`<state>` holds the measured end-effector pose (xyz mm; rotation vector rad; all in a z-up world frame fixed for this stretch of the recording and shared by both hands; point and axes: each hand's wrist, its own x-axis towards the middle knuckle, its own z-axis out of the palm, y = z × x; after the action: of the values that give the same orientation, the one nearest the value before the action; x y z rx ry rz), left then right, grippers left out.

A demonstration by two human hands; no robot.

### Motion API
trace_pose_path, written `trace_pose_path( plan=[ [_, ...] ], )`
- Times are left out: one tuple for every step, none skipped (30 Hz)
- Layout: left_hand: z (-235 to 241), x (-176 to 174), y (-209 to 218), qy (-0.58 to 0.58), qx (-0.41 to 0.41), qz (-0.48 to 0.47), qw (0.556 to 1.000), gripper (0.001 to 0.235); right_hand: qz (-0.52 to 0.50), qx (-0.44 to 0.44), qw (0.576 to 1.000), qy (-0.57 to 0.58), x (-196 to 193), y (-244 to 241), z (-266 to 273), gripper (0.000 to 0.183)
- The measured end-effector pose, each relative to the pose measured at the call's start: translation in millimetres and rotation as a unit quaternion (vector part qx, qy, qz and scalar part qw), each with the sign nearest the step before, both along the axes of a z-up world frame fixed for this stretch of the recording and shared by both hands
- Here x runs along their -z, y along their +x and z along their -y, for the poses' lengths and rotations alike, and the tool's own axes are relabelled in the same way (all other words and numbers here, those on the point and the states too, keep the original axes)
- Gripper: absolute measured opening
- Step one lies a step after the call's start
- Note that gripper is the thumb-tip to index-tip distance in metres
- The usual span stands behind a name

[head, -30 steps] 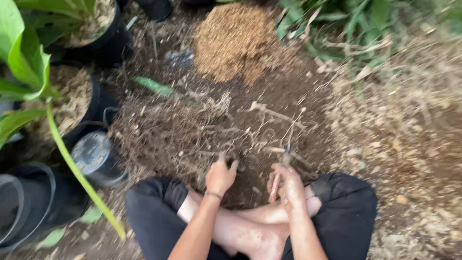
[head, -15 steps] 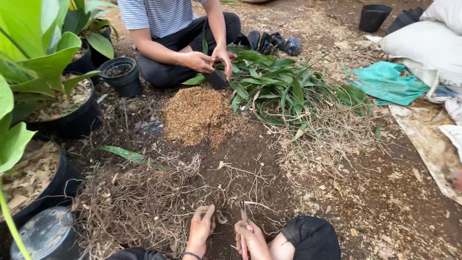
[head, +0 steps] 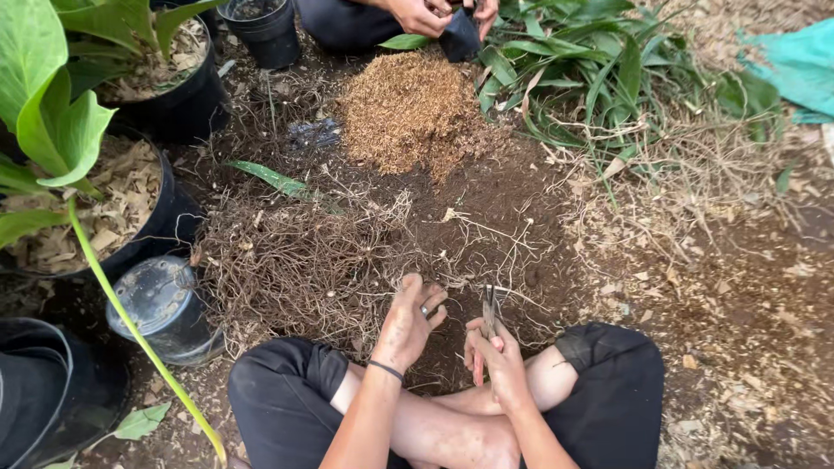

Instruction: The person trims roots from plant cuttings using a small tool, handles several root clumps, and gathers the trimmed material on the ground while sitting among potted plants.

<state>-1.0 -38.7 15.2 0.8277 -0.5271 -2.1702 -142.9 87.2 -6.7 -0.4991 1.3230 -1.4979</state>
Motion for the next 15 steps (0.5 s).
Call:
trace_pose_path(
  plan=[
    [4, -1, 0, 0.011, -0.013, -0.001, 1.000, 0.041, -0.007, -0.021, 1.000, 0.016, -3, 3, 4, 0.022],
    [8, -1, -1, 0.009, -0.010, 0.004, 1.000, 0.041, -0.002, -0.019, 1.000, 0.014, -5, 4, 10, 0.022],
    [8, 0, -3, 0.012, -0.011, 0.010, 1.000, 0.040, -0.013, -0.036, 0.999, 0.021, -5, 6, 10, 0.021],
    [7, 1, -3, 0.016, -0.012, 0.015, 1.000, 0.040, -0.025, -0.052, 0.998, 0.027, -5, 8, 9, 0.020],
    [7, 2, -5, 0.017, -0.010, 0.020, 1.000, 0.040, -0.019, -0.050, 0.998, 0.029, -4, 9, 10, 0.020],
    [7, 3, -6, 0.024, -0.027, 0.030, 0.999, 0.040, -0.011, -0.061, 0.997, 0.035, -4, 10, 11, 0.020],
    [7, 5, -8, 0.031, -0.041, 0.037, 0.998, 0.040, -0.004, -0.070, 0.997, 0.041, -3, 9, 12, 0.019],
    [10, 6, -10, 0.032, -0.036, 0.041, 0.998, 0.040, 0.000, -0.066, 0.997, 0.042, -2, 8, 13, 0.019],
    [10, 7, -9, 0.035, -0.041, 0.052, 0.997, 0.036, 0.005, -0.072, 0.996, 0.053, -2, 8, 14, 0.018],
    [11, 9, -9, 0.037, -0.045, 0.063, 0.996, 0.032, 0.010, -0.079, 0.995, 0.064, -1, 8, 15, 0.018],
    [11, 10, -10, 0.039, -0.044, 0.067, 0.996, 0.032, 0.014, -0.078, 0.995, 0.066, -2, 8, 16, 0.018],
    [12, 12, -11, 0.028, -0.042, 0.075, 0.996, 0.029, 0.001, -0.083, 0.992, 0.093, -2, 8, 16, 0.017],
    [13, 14, -12, 0.016, -0.038, 0.082, 0.996, 0.025, -0.012, -0.086, 0.989, 0.119, -3, 7, 16, 0.017],
    [14, 15, -13, 0.017, -0.036, 0.085, 0.996, 0.025, -0.009, -0.083, 0.989, 0.119, -3, 7, 18, 0.017],
    [14, 17, -14, 0.007, -0.035, 0.100, 0.994, 0.024, -0.005, -0.089, 0.989, 0.121, -2, 6, 18, 0.016]
  ],
)
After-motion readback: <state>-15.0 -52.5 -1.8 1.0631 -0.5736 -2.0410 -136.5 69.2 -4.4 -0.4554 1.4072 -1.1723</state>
